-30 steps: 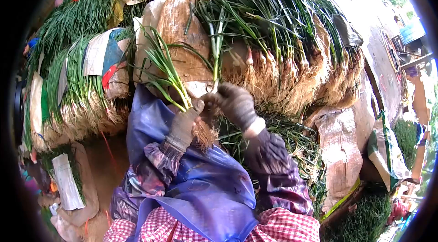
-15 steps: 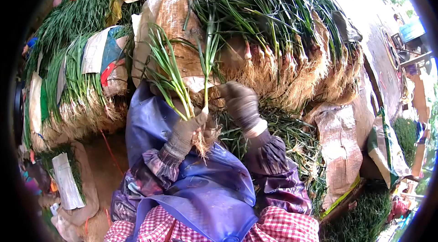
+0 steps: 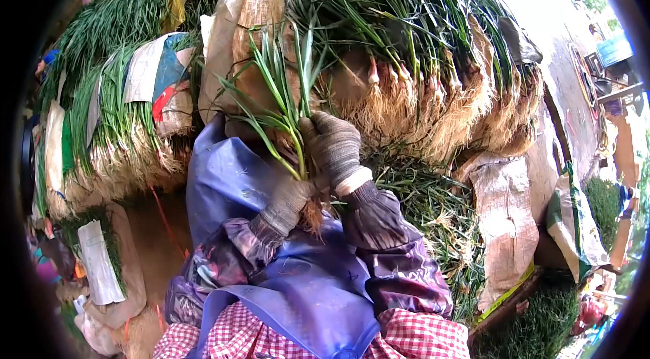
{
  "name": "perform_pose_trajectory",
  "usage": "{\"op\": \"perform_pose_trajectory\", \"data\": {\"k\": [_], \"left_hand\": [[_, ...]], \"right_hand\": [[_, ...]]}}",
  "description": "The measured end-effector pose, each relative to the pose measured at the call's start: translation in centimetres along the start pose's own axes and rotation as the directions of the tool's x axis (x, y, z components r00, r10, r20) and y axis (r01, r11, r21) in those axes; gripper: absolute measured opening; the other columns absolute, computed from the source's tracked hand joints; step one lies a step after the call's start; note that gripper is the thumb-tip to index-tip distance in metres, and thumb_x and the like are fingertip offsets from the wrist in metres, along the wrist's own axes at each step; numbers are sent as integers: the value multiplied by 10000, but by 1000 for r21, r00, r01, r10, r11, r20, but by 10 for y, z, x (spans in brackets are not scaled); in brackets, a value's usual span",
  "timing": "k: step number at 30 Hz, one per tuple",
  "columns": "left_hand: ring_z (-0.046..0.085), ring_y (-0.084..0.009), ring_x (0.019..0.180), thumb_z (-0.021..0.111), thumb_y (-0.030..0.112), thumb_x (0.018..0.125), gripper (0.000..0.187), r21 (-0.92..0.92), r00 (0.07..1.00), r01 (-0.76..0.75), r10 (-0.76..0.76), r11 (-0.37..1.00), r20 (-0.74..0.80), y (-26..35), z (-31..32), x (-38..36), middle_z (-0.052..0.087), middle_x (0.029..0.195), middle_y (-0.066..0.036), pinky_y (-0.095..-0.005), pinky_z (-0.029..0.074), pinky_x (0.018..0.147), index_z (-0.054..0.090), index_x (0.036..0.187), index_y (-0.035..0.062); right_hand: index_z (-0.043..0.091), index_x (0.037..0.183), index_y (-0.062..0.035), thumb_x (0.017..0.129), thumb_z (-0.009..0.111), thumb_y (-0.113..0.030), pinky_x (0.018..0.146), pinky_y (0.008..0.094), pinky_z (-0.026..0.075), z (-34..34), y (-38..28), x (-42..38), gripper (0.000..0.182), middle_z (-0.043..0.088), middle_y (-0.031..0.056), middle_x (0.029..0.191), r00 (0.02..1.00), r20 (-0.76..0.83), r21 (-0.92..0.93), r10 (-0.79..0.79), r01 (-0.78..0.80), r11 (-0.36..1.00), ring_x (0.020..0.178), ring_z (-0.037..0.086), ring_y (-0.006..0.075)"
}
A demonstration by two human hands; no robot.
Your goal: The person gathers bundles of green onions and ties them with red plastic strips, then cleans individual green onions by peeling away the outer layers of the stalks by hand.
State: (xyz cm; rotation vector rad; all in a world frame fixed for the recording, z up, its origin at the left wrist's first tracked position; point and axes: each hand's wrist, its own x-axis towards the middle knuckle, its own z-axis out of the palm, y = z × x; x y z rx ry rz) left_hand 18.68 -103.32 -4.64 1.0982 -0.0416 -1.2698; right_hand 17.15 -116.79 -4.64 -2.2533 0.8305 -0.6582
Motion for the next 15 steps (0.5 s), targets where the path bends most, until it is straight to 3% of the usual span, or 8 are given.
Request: {"op": "perform_pose_trajectory", "data": {"k": [2,5,6,7,8,11,14,15], "left_hand": [[617,-156,633,643,257,881,247,-156,972,210,-189,965,143,5,-7,1,599,724,-43,-267,505,533,595,884,15],[581,-149,551,605,292,898,267,-313,948,169,-67,935,310,19,-7,-5,588,712,-60,-268,482,458,555,842,36],[575,-144,528,622,301,888,285,-324,814,71,132,943,565,11,-21,6,590,659,-71,-254,453,437,564,900,23],[572,-146,521,639,314,874,305,-339,773,71,162,938,613,11,-26,3,589,646,-76,-255,453,440,568,876,17],[569,-147,513,655,326,859,326,-348,730,78,184,934,658,9,-31,-3,588,633,-82,-256,453,442,572,851,11],[560,-198,478,667,204,838,222,-316,665,42,210,948,717,26,-32,-23,593,613,-123,-299,470,416,535,793,31],[548,-198,454,646,178,840,188,-405,654,80,258,911,711,31,-37,-28,604,609,-142,-288,449,386,562,866,11],[547,-198,455,638,170,842,181,-418,694,96,240,904,679,35,-36,-27,602,607,-142,-286,447,386,566,879,9]], "right_hand": [[672,866,-40,884,630,-207,550,287,465,5,3,-3,173,636,69,679,987,19,562,161,-144,815,573,570,152],[656,826,-53,905,612,-192,447,191,380,-11,7,-9,166,608,-2,676,872,154,838,465,-365,406,499,472,47],[645,811,-72,912,601,-199,412,185,362,-16,18,-10,168,594,-12,661,835,162,879,525,-364,308,469,463,42],[621,800,-76,922,570,-228,383,157,321,-17,61,-5,201,545,-55,599,805,398,915,440,-312,-257,445,445,26],[614,787,-78,928,555,-233,364,166,324,-15,82,-7,218,511,-65,568,808,392,904,440,-252,-345,421,425,29],[624,915,-50,918,564,-215,406,222,403,-47,83,-37,175,611,17,684,599,755,473,267,-780,410,466,516,87],[622,1067,-8,886,622,-285,480,247,461,-54,88,-42,331,676,102,870,427,881,-21,204,-395,919,661,620,139],[612,1088,-7,881,632,-294,488,240,462,-57,79,-29,355,677,108,894,635,771,-19,47,-51,999,692,626,143]]}}
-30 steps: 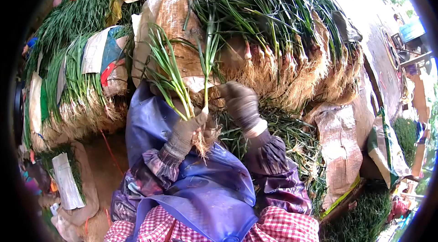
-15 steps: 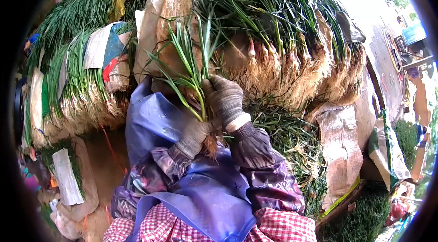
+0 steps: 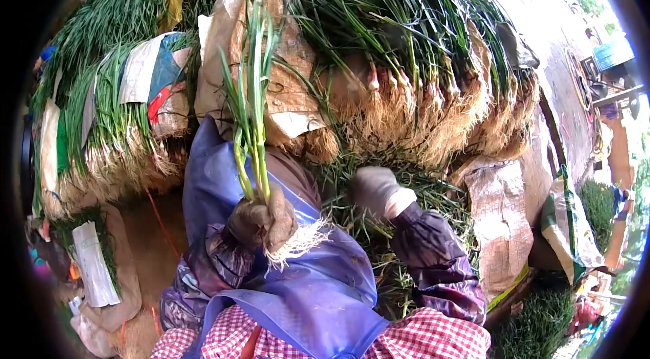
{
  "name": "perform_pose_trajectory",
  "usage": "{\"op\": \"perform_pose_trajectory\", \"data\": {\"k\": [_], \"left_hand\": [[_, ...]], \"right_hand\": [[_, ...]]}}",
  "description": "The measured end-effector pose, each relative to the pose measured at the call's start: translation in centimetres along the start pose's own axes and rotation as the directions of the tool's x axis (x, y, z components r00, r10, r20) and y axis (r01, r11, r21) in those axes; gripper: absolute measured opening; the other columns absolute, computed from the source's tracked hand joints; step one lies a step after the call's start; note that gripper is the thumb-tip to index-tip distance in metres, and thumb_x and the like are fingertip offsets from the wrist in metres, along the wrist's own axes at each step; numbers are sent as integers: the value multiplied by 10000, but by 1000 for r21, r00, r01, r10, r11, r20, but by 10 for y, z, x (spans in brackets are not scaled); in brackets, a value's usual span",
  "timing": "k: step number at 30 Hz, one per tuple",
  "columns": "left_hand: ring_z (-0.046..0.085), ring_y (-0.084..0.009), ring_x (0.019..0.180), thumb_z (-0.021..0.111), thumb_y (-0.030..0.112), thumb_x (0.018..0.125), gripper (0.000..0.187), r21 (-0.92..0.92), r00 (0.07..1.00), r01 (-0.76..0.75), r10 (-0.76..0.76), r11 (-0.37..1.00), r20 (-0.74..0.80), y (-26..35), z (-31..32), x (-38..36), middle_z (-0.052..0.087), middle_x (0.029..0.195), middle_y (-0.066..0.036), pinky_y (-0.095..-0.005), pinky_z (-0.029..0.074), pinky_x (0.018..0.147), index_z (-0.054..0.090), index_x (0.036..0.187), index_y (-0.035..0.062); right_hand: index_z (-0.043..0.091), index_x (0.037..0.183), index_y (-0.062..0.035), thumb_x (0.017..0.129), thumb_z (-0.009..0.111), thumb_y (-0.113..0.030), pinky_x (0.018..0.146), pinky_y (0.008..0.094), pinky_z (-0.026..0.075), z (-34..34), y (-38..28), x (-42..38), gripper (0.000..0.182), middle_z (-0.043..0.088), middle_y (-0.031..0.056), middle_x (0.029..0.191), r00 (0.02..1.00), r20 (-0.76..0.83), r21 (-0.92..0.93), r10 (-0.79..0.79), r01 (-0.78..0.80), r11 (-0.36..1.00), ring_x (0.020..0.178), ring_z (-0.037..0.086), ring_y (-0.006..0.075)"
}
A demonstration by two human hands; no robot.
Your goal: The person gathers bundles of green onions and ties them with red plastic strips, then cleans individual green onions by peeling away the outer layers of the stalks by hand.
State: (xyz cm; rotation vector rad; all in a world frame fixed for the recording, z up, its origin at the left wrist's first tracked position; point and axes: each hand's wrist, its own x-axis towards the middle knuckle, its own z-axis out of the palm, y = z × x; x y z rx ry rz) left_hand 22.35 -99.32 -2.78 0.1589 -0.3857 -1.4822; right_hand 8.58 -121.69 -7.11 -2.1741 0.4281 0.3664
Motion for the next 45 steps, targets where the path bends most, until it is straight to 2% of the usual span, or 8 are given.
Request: {"op": "perform_pose_trajectory", "data": {"k": [8,14,19,23,25,30,38,45], "left_hand": [[438,-136,359,570,164,870,266,-154,997,41,-50,987,-56,-12,-10,-11,601,614,-122,-253,385,343,569,1064,-18],[455,-156,393,568,194,866,256,-146,1000,5,-1,989,24,5,-3,-33,559,529,-117,-278,373,408,588,1012,-16],[500,-179,368,530,170,890,224,-49,945,-58,70,997,318,13,-1,-31,584,520,-122,-301,402,421,584,991,-22],[647,-240,691,534,93,868,188,7,725,-114,78,993,684,46,9,-2,641,732,-164,-327,509,577,585,952,-67],[657,-272,778,585,84,833,150,171,919,-262,192,950,346,42,19,3,642,863,-195,-333,539,661,589,906,-46],[601,-264,935,587,173,878,138,54,979,47,-35,997,-200,18,-45,42,608,940,-103,-368,551,742,592,849,39],[570,-210,753,588,443,890,402,378,600,358,99,854,-794,12,-26,54,569,799,-67,-321,508,653,574,967,49],[488,-51,487,621,260,902,222,198,673,134,57,971,-737,-8,-42,52,559,627,26,-154,379,426,651,891,41]], "right_hand": [[597,977,-41,874,659,-266,407,197,327,-22,-95,84,255,525,-24,633,979,-122,956,-161,160,247,466,437,50],[631,866,-79,865,657,-245,405,182,334,-65,-16,51,168,514,-47,602,627,-703,711,336,602,364,473,438,33],[648,976,-32,897,591,-131,505,191,467,-13,53,-34,139,647,32,753,811,-343,666,473,-145,732,572,556,63],[673,1068,-142,859,622,-374,705,344,523,18,91,-66,316,687,76,856,891,3,-499,453,-391,773,779,657,219],[674,1076,-167,873,604,-366,594,325,536,-4,29,-53,293,668,64,773,848,145,-700,510,-276,659,663,644,177],[638,935,-178,827,665,-363,472,312,466,-66,-54,39,216,647,31,658,619,-781,-400,-83,-395,827,532,613,198],[623,784,-96,792,711,-154,529,301,511,-32,-82,21,106,644,86,674,598,-751,-243,-280,145,959,563,634,183],[660,851,-39,817,720,-331,538,250,494,-8,-63,13,300,655,46,716,707,-698,392,113,246,887,617,589,96]]}}
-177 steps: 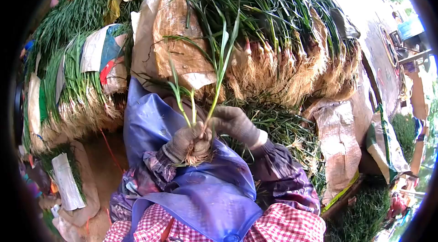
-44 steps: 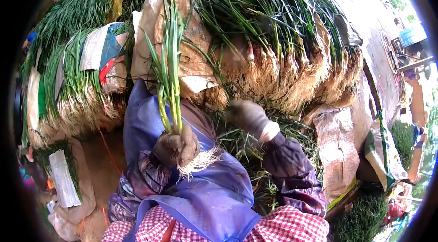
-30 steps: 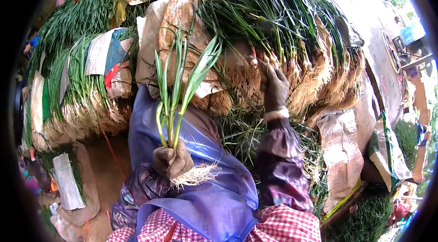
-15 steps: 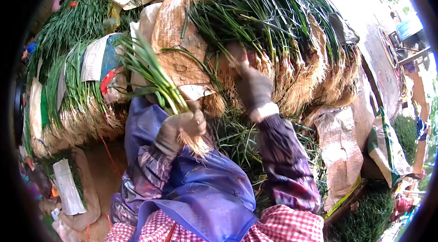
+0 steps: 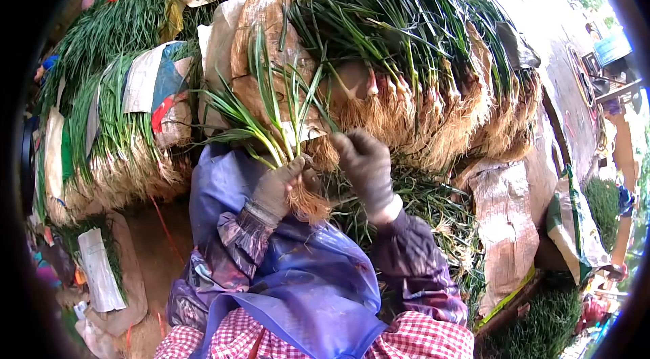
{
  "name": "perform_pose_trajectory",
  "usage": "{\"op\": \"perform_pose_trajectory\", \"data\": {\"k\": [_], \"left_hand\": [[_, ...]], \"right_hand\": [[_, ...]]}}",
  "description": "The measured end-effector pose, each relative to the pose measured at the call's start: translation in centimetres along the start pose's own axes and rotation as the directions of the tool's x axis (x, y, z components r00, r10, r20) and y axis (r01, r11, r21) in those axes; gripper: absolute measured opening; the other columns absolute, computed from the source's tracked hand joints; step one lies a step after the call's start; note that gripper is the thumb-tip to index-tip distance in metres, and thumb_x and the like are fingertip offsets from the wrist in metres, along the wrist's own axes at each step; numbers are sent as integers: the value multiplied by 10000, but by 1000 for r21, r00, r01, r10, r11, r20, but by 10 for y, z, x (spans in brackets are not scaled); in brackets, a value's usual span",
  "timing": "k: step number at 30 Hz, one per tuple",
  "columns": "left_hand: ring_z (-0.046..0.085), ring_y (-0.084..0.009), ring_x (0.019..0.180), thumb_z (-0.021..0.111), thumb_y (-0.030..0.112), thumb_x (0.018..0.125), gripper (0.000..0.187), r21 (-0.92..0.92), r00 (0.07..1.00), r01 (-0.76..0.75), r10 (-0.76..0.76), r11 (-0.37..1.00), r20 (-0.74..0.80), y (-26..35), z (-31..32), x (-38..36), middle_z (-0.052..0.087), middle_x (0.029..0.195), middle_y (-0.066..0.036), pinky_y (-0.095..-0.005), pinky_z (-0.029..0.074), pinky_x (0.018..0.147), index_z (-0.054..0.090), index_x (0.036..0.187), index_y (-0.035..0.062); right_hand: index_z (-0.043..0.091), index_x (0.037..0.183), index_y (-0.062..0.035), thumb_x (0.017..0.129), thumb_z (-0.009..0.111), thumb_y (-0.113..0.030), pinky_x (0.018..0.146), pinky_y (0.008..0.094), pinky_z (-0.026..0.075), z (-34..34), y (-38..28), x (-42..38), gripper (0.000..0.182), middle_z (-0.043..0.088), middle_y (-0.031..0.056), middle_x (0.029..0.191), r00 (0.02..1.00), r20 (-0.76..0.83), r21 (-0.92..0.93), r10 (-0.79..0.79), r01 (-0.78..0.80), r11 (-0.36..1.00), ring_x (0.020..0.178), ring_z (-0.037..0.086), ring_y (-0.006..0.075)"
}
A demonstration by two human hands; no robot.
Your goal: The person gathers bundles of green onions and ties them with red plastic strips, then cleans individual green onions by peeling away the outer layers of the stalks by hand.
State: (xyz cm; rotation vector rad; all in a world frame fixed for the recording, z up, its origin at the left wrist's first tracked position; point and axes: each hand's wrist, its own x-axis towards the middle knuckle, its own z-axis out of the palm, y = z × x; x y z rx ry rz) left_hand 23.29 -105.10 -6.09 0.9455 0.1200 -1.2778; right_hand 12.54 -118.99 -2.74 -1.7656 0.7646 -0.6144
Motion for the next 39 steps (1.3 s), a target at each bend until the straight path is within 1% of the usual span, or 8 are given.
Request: {"op": "perform_pose_trajectory", "data": {"k": [6,8,18,21,24,28,34,39], "left_hand": [[553,-164,555,568,252,929,246,23,989,-4,0,1000,148,-2,-3,-18,583,638,-50,-270,459,551,593,935,8],[550,-159,573,568,252,929,254,-98,969,-17,41,995,243,6,-5,-28,570,628,-47,-264,458,557,584,954,0],[527,-106,539,653,275,879,228,300,997,-72,80,951,-16,-46,-51,23,573,635,-6,-228,419,495,646,834,52],[532,-106,531,649,281,878,233,210,998,-34,23,977,52,-20,-25,-13,579,630,-4,-232,426,492,640,820,56],[555,-134,549,625,299,890,271,201,990,17,-45,980,134,-3,-11,-27,588,632,-34,-256,448,508,622,794,46],[541,-181,553,597,306,909,299,144,967,79,-111,986,231,-10,-9,-23,550,600,-45,-305,447,538,596,799,28],[494,-190,552,533,249,945,248,-80,930,140,-104,987,353,-10,-10,-39,474,550,-25,-324,432,575,589,941,8],[487,-175,554,561,286,931,272,-85,932,93,-56,992,358,-2,-12,-39,490,564,-25,-309,415,580,595,936,16]], "right_hand": [[643,865,-14,850,692,-211,494,212,378,31,-12,24,204,547,-31,640,900,316,398,299,-412,820,553,460,50],[639,825,-27,863,671,-159,470,221,360,30,31,37,141,529,-39,614,988,-56,327,145,-119,938,539,440,42],[604,779,-53,810,672,-144,534,347,489,47,-24,15,117,615,87,651,887,162,-349,-433,462,815,550,604,247],[597,819,-38,820,628,-142,454,221,382,24,-49,-10,108,512,-30,614,916,346,285,204,-310,907,503,464,72],[602,855,-32,812,636,-148,396,195,270,1,-12,-14,128,500,-35,605,859,449,580,247,-490,651,443,376,34],[613,904,-30,854,639,-134,484,181,372,23,-23,-17,118,558,-34,678,945,226,349,236,-305,886,590,485,37],[549,735,-133,908,576,-190,403,187,361,-13,16,48,184,529,-26,602,897,-321,764,303,57,642,472,448,36],[635,1002,8,867,657,-305,489,207,438,-42,39,-7,341,595,-2,735,877,415,-228,241,-156,961,552,514,74]]}}
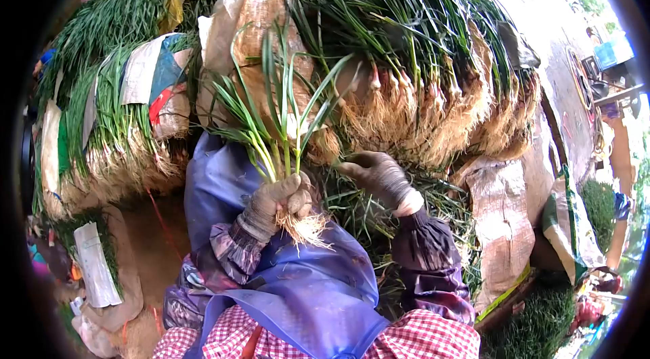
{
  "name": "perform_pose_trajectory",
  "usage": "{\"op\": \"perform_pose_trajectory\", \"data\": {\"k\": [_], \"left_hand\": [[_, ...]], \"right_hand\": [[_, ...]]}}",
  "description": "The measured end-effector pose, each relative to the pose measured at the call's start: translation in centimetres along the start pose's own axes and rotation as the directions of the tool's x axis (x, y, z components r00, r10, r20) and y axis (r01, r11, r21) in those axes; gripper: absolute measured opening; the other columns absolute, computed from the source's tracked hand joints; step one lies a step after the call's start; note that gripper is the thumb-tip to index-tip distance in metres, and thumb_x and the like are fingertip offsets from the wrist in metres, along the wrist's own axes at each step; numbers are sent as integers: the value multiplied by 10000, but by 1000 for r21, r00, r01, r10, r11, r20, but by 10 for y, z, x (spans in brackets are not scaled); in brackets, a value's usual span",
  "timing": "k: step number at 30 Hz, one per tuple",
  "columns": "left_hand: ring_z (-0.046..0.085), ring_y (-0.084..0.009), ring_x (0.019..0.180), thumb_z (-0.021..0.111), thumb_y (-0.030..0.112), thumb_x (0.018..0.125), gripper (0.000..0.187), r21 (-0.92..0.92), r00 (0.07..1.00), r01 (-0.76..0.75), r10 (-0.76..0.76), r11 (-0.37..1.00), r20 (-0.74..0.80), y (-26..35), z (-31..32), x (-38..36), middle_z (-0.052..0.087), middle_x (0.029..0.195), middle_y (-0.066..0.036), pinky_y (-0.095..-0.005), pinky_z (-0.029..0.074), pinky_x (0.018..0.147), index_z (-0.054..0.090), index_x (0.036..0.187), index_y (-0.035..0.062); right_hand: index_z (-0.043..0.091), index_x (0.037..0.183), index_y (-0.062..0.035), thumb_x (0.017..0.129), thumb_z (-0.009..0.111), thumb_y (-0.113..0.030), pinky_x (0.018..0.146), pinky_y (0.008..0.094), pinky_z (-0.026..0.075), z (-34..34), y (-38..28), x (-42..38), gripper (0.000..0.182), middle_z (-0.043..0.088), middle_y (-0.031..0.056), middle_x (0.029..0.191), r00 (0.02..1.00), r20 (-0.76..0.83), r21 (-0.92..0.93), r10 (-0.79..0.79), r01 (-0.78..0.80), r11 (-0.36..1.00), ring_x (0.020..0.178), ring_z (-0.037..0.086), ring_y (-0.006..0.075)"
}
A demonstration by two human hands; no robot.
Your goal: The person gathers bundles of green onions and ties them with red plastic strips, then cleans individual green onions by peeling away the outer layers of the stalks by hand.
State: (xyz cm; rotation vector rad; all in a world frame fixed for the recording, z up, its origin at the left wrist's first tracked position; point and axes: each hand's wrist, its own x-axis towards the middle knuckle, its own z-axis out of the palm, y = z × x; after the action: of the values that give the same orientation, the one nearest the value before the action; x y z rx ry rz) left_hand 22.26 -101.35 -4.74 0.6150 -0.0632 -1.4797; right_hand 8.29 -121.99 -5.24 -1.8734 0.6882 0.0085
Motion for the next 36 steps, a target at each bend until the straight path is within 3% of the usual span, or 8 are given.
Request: {"op": "perform_pose_trajectory", "data": {"k": [8,12,15,21,24,27,31,36], "left_hand": [[437,-147,503,581,338,913,290,-38,995,-98,100,994,30,8,12,-5,396,516,15,-292,392,527,591,910,49],[349,-111,418,583,356,908,316,-49,904,-242,244,969,351,16,9,-21,360,446,13,-270,337,458,568,876,42],[374,-116,424,604,351,895,334,-16,919,-337,332,942,213,22,19,-18,395,460,-2,-252,347,457,557,818,30],[401,-140,487,572,342,915,308,-20,973,-217,217,976,72,-1,1,-4,383,510,-2,-277,365,496,539,857,42],[361,-136,471,549,327,931,270,-132,983,-168,156,977,-94,-2,-2,-5,360,507,12,-279,327,479,549,880,61],[334,-98,460,526,357,940,269,-166,952,-186,220,968,212,1,6,-11,308,461,52,-259,303,462,552,831,113],[348,-104,394,521,329,948,256,-91,844,-451,458,888,280,12,26,-26,339,404,43,-266,320,426,558,898,80],[372,-123,528,608,318,899,330,-125,867,-447,464,886,182,39,19,-6,358,499,26,-276,353,588,571,1062,33]], "right_hand": [[667,929,-3,885,632,-128,507,218,435,77,-63,32,137,654,30,756,922,-362,688,134,168,706,606,564,89],[655,923,-26,887,633,-307,462,216,387,44,-5,53,284,609,0,640,887,-320,-473,-332,154,868,504,501,64],[643,963,-26,894,625,-325,450,210,358,26,-67,36,308,556,-28,605,997,-24,509,68,-46,860,498,469,51],[655,927,-52,859,666,-228,520,241,409,61,-118,39,189,586,-11,667,990,99,710,-97,-2,704,579,522,82],[649,887,-60,819,688,-131,546,311,485,88,-77,60,106,632,117,705,704,-404,-428,-585,419,801,592,609,173],[643,879,-50,817,669,-109,562,340,490,79,-25,85,89,630,144,726,687,-667,-62,-287,333,941,606,619,248],[654,895,-163,815,698,-286,585,359,501,32,-26,50,153,664,84,760,908,-88,-678,-410,247,692,666,641,291],[643,875,-152,752,734,-370,570,359,493,-3,-44,77,266,646,81,693,806,-431,-743,-406,-62,666,630,636,245]]}}
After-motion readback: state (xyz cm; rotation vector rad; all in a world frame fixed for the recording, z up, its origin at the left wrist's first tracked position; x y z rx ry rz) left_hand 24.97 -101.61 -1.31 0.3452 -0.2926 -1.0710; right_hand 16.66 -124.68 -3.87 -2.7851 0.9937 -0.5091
